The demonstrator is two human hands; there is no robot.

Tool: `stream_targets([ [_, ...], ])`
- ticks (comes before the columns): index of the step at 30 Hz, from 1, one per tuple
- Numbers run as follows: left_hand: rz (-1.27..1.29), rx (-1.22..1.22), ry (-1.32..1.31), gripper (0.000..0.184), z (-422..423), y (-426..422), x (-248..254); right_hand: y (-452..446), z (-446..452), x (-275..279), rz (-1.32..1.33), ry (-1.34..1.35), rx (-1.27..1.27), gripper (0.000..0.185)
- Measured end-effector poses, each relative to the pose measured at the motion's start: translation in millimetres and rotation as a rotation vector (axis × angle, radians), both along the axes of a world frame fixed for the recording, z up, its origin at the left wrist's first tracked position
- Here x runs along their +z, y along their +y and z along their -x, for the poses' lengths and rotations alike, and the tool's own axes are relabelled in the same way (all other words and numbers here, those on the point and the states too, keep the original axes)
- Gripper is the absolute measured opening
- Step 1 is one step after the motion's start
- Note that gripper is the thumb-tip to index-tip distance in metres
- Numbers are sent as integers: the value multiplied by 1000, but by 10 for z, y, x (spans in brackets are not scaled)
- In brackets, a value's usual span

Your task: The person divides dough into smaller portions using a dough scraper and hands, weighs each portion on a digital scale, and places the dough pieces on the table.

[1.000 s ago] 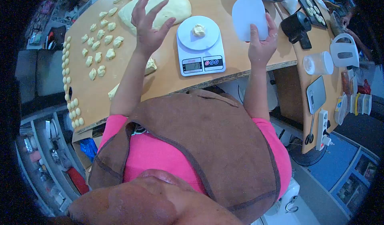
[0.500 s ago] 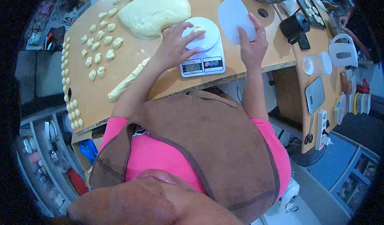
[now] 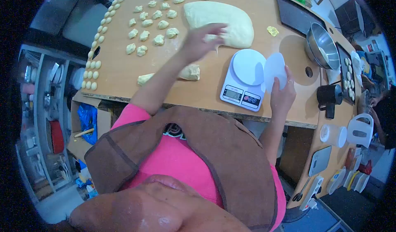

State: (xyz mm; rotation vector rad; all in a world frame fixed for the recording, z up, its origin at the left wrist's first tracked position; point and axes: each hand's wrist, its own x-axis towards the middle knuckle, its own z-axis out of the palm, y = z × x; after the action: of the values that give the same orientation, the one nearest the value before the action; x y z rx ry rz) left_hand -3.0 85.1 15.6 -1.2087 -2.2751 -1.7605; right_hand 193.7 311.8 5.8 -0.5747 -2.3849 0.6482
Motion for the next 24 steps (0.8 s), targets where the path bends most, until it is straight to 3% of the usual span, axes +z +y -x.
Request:
stream_targets([
  [3, 267, 195, 157, 28, 320, -863, -222, 8, 8, -13, -29, 30, 21, 48],
  [5, 813, 280, 219, 35, 359, -1339, -321, -68, 28, 51, 186, 87, -68, 47],
  [6, 815, 275, 213, 35, 281, -1476, -382, -90, 56, 50, 187, 80, -71, 47],
  [8, 946, 543, 758, 43, 26, -1661, -477, -129, 142, 35, 191, 242, 59, 45],
  [11, 773, 547, 650, 52, -224, -1529, -207, -753, 303, 361, 408, -2, 223, 42],
  [12, 770, 540, 650, 52, -254, -1454, -231, -912, 384, 287, 289, -35, 345, 42],
  [14, 482, 93, 461, 57, -316, -1289, -322, -1246, 483, 182, 145, -90, 519, 44],
  [17, 583, -30, 304, 53, -405, -1103, -491, -1567, 528, 70, 95, -65, 613, 49],
  [20, 489, 96, 370, 45, -462, -1042, -594, -1620, 550, -68, 51, -2, 672, 55],
  [24, 451, 173, 269, 38, -549, -1049, -623, -1667, 556, -99, -18, -63, 700, 59],
])
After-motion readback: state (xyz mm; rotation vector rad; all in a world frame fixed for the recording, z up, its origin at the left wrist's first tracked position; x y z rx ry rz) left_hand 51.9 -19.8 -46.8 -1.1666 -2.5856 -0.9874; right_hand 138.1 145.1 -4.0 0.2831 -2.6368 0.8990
